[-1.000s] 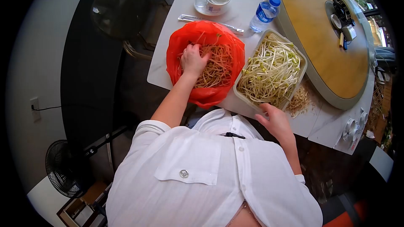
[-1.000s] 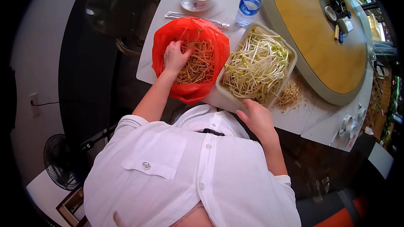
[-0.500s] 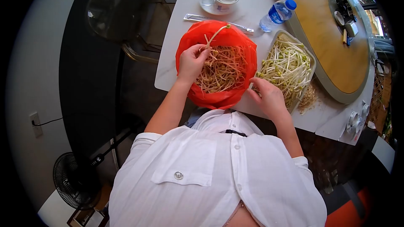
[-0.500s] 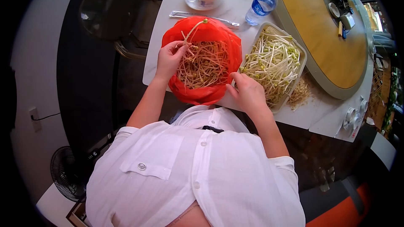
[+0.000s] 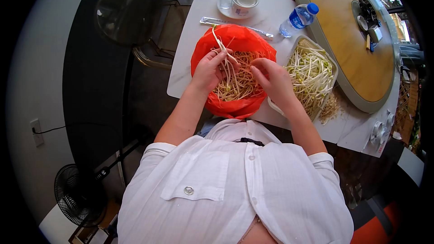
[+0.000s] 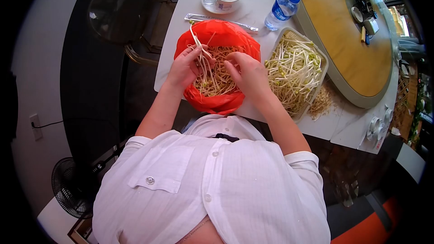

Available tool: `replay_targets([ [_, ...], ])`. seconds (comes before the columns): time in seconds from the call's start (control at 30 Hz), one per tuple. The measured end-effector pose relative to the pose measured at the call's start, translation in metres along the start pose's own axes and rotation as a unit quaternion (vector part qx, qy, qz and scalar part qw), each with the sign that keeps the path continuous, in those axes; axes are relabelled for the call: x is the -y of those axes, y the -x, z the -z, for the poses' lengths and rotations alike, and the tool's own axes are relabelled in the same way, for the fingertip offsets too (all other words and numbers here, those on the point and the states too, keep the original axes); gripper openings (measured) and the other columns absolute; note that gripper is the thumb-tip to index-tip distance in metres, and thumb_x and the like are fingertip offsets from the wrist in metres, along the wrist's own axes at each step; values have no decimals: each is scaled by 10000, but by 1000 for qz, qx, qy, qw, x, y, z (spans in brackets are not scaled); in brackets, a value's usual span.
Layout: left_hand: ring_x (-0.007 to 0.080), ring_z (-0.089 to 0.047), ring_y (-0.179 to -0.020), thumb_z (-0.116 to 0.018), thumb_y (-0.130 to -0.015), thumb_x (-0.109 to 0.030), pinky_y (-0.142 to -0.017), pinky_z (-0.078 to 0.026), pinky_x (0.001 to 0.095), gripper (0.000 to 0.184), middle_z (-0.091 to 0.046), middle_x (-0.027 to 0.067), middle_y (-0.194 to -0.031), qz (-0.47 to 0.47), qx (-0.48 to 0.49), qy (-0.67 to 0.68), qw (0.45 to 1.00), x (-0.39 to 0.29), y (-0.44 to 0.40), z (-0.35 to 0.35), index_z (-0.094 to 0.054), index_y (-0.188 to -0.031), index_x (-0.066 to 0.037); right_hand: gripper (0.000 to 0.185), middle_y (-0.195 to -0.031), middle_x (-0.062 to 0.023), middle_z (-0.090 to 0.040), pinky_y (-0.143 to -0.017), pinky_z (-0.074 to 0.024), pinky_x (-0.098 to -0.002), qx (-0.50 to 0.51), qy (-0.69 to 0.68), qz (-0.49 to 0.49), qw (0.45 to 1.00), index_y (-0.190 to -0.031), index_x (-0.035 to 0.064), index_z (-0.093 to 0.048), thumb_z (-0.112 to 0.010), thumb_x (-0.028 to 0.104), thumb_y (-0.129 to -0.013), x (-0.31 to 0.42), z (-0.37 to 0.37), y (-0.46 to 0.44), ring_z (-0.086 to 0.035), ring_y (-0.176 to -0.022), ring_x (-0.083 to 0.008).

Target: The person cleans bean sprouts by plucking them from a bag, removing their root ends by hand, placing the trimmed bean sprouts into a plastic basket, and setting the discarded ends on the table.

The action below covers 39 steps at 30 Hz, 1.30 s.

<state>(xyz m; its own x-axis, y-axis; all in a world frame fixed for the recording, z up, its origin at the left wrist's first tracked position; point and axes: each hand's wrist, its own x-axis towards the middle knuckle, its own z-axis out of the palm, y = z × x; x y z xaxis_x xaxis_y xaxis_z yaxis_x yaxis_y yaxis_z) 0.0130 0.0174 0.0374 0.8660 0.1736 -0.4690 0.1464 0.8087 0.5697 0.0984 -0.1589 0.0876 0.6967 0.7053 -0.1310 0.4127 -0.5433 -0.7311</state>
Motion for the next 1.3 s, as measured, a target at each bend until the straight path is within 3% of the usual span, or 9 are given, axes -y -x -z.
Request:
replay_targets([
  [0.07,190,-622,-807,-478,-911,-155,-735,-526,348,192,-615,86,-873,10,-16,-11,1000,4,1,-1,-546,-1018,-11,194,-798,-96,-618,-622,-471,-357,-43,-77,6,996,-912,56,-592,-592,221,-812,3,-9,-6,-610,-707,-254],
  [0.73,147,-616,-760,-473,-912,-143,-648,-538,289,143,-614,69,-882,-20,-69,-28,997,23,2,-15,-537,-972,-30,146,-831,-166,-620,-672,-484,-388,-54,-17,89,994,-903,30,-598,-529,89,-789,-2,-37,-16,-599,-771,-325],
  [0.83,182,-621,-803,-451,-919,-139,-681,-537,313,149,-618,111,-926,-36,-87,-55,994,21,4,-24,-521,-984,-25,157,-772,-161,-617,-648,-489,-360,-68,-35,63,995,-905,22,-612,-518,74,-791,-7,-35,-14,-613,-730,-292],
  [0.87,210,-624,-837,-432,-925,-133,-712,-535,334,157,-618,144,-962,-44,-96,-48,993,19,4,-25,-511,-997,-19,162,-743,-145,-618,-628,-489,-334,-54,-120,-28,991,-907,18,-618,-508,72,-801,-11,-33,-11,-616,-704,-247],
  [0.93,224,-624,-850,-427,-927,-136,-718,-536,339,159,-615,159,-973,-61,-108,-48,991,17,5,-24,-501,-1004,-18,188,-737,-85,-627,-584,-484,-259,4,-283,-163,945,-937,-16,-613,-478,66,-834,-19,-28,-1,-595,-655,-129],
  [0.97,239,-624,-864,-423,-929,-139,-725,-536,344,162,-613,173,-983,-76,-118,-49,989,15,5,-23,-492,-1011,-18,188,-737,-85,-627,-584,-484,-259,6,-282,-162,946,-937,-16,-613,-478,66,-834,-25,-29,7,-595,-655,-129],
  [1.03,249,-623,-868,-416,-930,-138,-733,-534,345,164,-613,176,-976,-78,-130,-53,987,14,5,-23,-497,-1007,-18,191,-799,-65,-629,-593,-484,-230,144,-449,-252,845,-950,-28,-605,-469,60,-848,-30,-32,21,-583,-659,-111],
  [1.13,246,-623,-870,-416,-931,-139,-736,-532,345,163,-613,173,-982,-78,-128,-55,987,16,4,-21,-496,-1011,-22,204,-822,-57,-619,-604,-483,-212,165,-537,-314,765,-982,-26,-597,-460,51,-852,-20,-35,35,-572,-647,-106],
  [1.3,230,-627,-841,-423,-933,-152,-714,-528,339,163,-620,129,-908,-100,-136,-62,984,23,4,-25,-491,-1015,-29,228,-785,-44,-605,-607,-475,-199,184,-546,-298,761,-1015,-13,-597,-438,54,-866,-21,-43,40,-564,-645,-90],
])
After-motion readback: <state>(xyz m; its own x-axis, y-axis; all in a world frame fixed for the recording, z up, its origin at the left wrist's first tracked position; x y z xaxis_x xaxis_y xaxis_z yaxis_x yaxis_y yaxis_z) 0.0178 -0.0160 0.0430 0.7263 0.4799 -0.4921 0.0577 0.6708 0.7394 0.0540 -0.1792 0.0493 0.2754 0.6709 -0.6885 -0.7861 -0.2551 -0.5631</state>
